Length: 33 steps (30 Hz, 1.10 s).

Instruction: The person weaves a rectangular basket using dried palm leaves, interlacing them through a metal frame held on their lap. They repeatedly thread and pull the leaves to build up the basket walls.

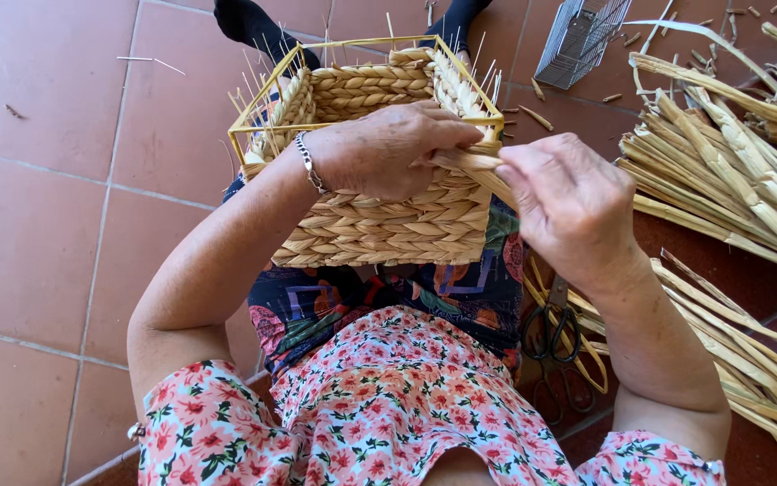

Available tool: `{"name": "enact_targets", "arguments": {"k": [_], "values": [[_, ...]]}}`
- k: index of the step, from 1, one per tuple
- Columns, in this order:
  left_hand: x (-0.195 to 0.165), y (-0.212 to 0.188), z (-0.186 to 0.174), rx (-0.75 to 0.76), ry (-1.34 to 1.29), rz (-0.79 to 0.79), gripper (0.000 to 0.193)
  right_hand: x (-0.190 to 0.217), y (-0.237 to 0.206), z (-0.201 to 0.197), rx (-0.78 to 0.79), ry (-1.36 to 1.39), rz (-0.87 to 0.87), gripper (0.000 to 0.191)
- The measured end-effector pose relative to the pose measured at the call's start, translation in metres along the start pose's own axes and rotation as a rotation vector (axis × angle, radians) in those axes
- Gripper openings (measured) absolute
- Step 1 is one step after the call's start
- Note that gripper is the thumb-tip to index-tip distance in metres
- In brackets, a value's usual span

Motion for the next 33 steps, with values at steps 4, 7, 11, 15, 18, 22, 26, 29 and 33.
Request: {"name": "enact_targets", "arguments": {"k": [4, 7, 11, 15, 18, 22, 26, 29, 33], "values": [[0.001, -0.001, 0.005, 0.029, -0.039, -0.153, 0.027, -0.015, 0.011, 0.018, 0.000, 0.037, -0.014, 0.013], [0.004, 0.001, 0.017, -0.128, 0.163, -0.281, 0.030, -0.053, 0.014, 0.029, 0.157, 0.204, 0.194, 0.011], [-0.002, -0.002, 0.026, -0.464, 0.211, -0.144, 0.028, -0.071, 0.007, 0.048, 0.390, 0.305, 0.396, 0.010], [-0.012, -0.011, 0.029, -0.522, 0.410, 0.014, 0.023, -0.039, 0.011, 0.032, 0.054, -0.162, -0.016, 0.022], [-0.018, -0.022, 0.032, -0.503, 0.459, 0.074, 0.020, -0.029, 0.010, 0.043, 0.010, 0.079, 0.016, 0.032], [-0.019, -0.031, 0.037, -0.513, 0.455, 0.094, 0.018, -0.046, 0.007, 0.071, 0.102, 0.036, 0.169, 0.041], [0.002, -0.033, 0.024, -0.516, 0.241, -0.101, 0.017, -0.048, -0.007, 0.083, 0.102, 0.115, 0.225, 0.041], [0.012, -0.027, 0.007, -0.552, 0.097, -0.164, 0.010, -0.048, -0.011, 0.083, 0.103, 0.120, 0.230, 0.040], [-0.004, -0.021, -0.009, -0.627, 0.166, -0.017, 0.014, -0.051, -0.008, 0.079, 0.075, 0.072, 0.204, 0.042]]}}
Point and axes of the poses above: each hand's wrist, its own y-axis towards the middle knuckle, its own z-axis out of the palm, x = y × z, the point moved 5 cm from there along y, towards the middle knuckle, and after that the axes turned 11 degrees about -y, right-handed, at the moved point
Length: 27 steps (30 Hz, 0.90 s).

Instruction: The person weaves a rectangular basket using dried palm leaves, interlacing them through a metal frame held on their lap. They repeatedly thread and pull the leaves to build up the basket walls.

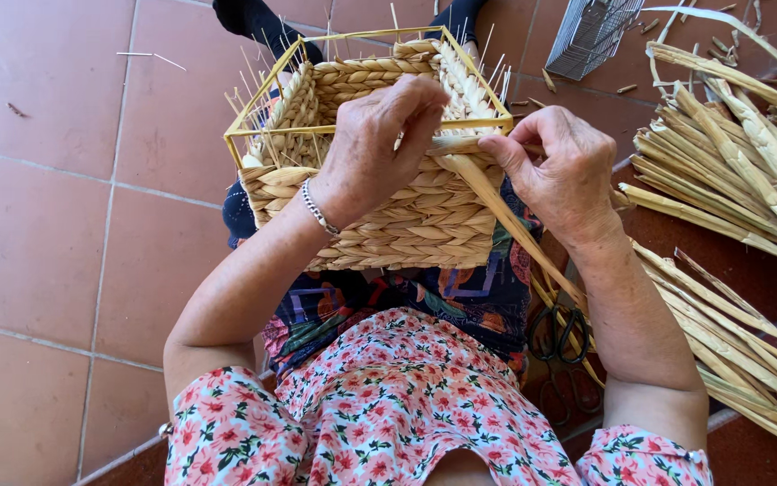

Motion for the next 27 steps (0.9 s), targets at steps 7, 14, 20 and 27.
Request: {"name": "enact_targets", "arguments": {"k": [7, 14, 20, 27], "values": [[0.013, 0.014, 0.018, 0.253, -0.010, -0.165, 0.043, -0.004, -0.003, 0.003, 0.055, 0.083, 0.049, 0.043], [0.055, 0.022, 0.042, 0.431, -0.070, -0.388, 0.018, 0.011, -0.004, -0.025, -0.097, -0.221, -0.011, 0.035], [0.071, 0.034, 0.050, 0.563, -0.198, -0.523, 0.014, 0.032, -0.058, -0.055, 0.347, -0.097, -0.038, 0.047], [0.067, 0.039, 0.054, 0.544, -0.209, -0.511, 0.015, 0.005, -0.104, -0.106, 0.387, -0.606, 0.158, 0.008]]}}
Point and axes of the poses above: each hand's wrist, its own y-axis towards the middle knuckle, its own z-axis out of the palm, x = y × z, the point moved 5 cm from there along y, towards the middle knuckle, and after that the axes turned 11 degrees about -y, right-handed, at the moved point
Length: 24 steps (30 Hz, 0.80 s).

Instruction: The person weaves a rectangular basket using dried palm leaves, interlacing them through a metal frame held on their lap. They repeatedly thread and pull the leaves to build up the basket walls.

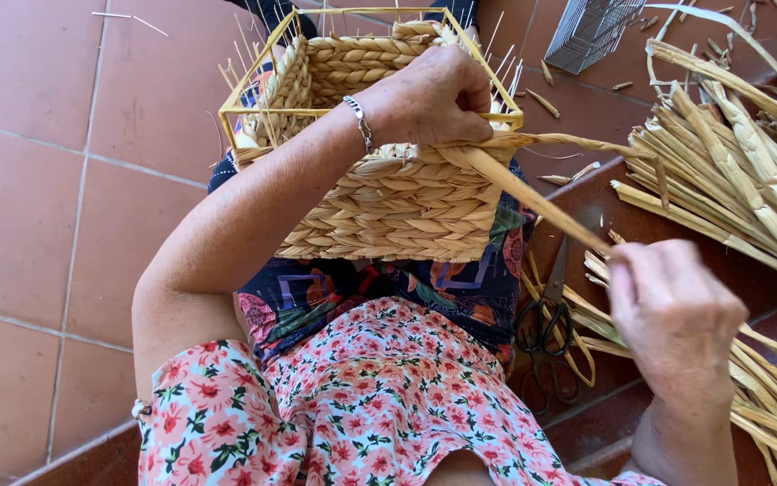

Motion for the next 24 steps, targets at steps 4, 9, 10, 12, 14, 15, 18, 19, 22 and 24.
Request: {"name": "enact_targets", "arguments": {"k": [4, 9, 10, 12, 14, 15, 18, 19, 22, 24], "values": [[-0.001, 0.003, 0.001, 0.018, -0.050, -0.037, 0.014, -0.011, 0.003, -0.015, -0.619, 0.002, 0.060, 0.016], [-0.001, 0.006, 0.003, 0.093, -0.038, -0.117, 0.015, 0.030, 0.042, 0.012, -0.932, 0.547, -0.002, 0.018], [-0.001, 0.006, 0.003, 0.106, -0.042, -0.126, 0.015, 0.039, 0.053, 0.016, -0.866, 0.505, -0.046, 0.016], [-0.002, 0.006, 0.004, 0.138, -0.058, -0.139, 0.016, 0.059, 0.085, 0.027, -0.803, 0.789, -0.211, 0.015], [-0.003, 0.006, 0.004, 0.146, -0.049, -0.115, 0.020, 0.073, 0.096, 0.027, -0.739, 0.728, -0.248, 0.016], [-0.005, 0.005, 0.004, 0.138, -0.029, -0.083, 0.024, 0.079, 0.099, 0.025, -0.706, 0.698, -0.265, 0.017], [-0.009, 0.004, 0.000, 0.136, -0.145, -0.016, 0.039, 0.085, 0.098, 0.020, -0.693, 0.501, -0.224, 0.018], [-0.009, 0.003, -0.002, 0.140, -0.218, -0.002, 0.044, 0.086, 0.099, 0.020, -0.659, 0.520, -0.241, 0.020], [-0.008, 0.002, -0.007, 0.271, -0.226, 0.036, 0.037, 0.087, 0.099, 0.021, -0.579, 0.566, -0.286, 0.024], [0.000, 0.007, -0.016, 0.272, -0.290, -0.069, 0.035, 0.087, 0.101, 0.022, -0.558, 0.585, -0.309, 0.026]]}}
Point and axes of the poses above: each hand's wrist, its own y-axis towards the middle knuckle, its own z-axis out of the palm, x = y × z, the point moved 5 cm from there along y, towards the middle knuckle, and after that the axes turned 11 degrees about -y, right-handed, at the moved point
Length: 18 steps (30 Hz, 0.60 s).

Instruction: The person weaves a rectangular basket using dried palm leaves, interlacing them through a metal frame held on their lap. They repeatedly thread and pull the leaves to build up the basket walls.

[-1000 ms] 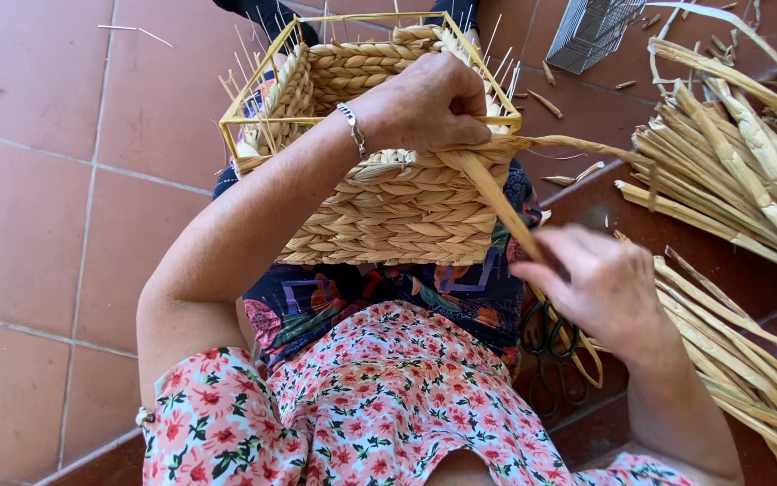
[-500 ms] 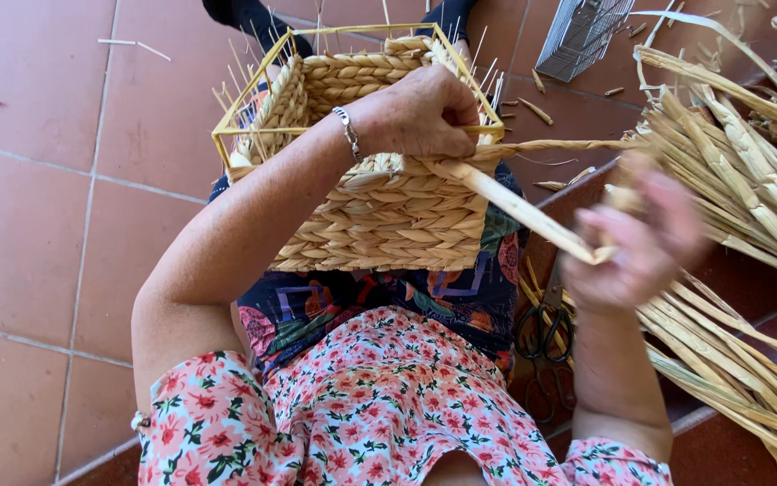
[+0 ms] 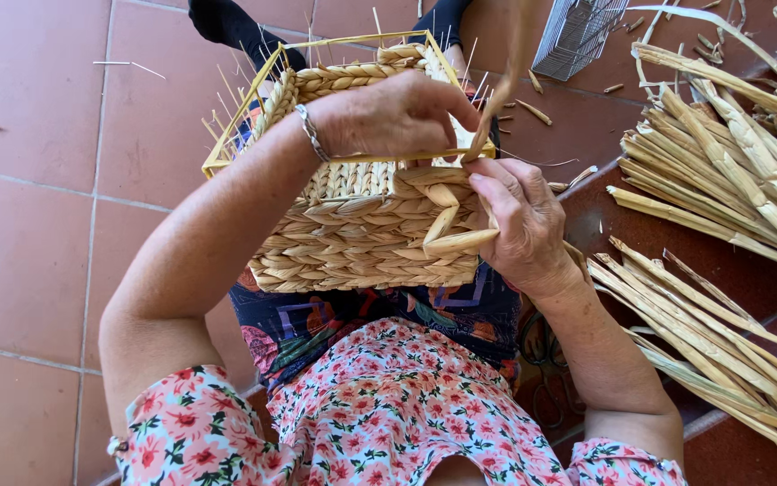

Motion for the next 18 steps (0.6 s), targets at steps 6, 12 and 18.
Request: {"name": "enact_targets", "arguments": {"k": [6, 12, 18], "values": [[0.015, 0.024, -0.002, 0.140, -0.086, -0.144, 0.024, -0.001, 0.006, 0.002, -0.039, -0.058, 0.035, 0.026], [0.025, 0.034, 0.004, 0.247, -0.183, -0.110, 0.020, -0.012, 0.002, 0.006, -0.104, 0.096, 0.211, 0.030], [0.032, 0.040, 0.007, 0.091, -0.011, -0.137, 0.021, -0.063, -0.029, 0.024, -0.060, 1.111, 0.760, 0.017]]}}
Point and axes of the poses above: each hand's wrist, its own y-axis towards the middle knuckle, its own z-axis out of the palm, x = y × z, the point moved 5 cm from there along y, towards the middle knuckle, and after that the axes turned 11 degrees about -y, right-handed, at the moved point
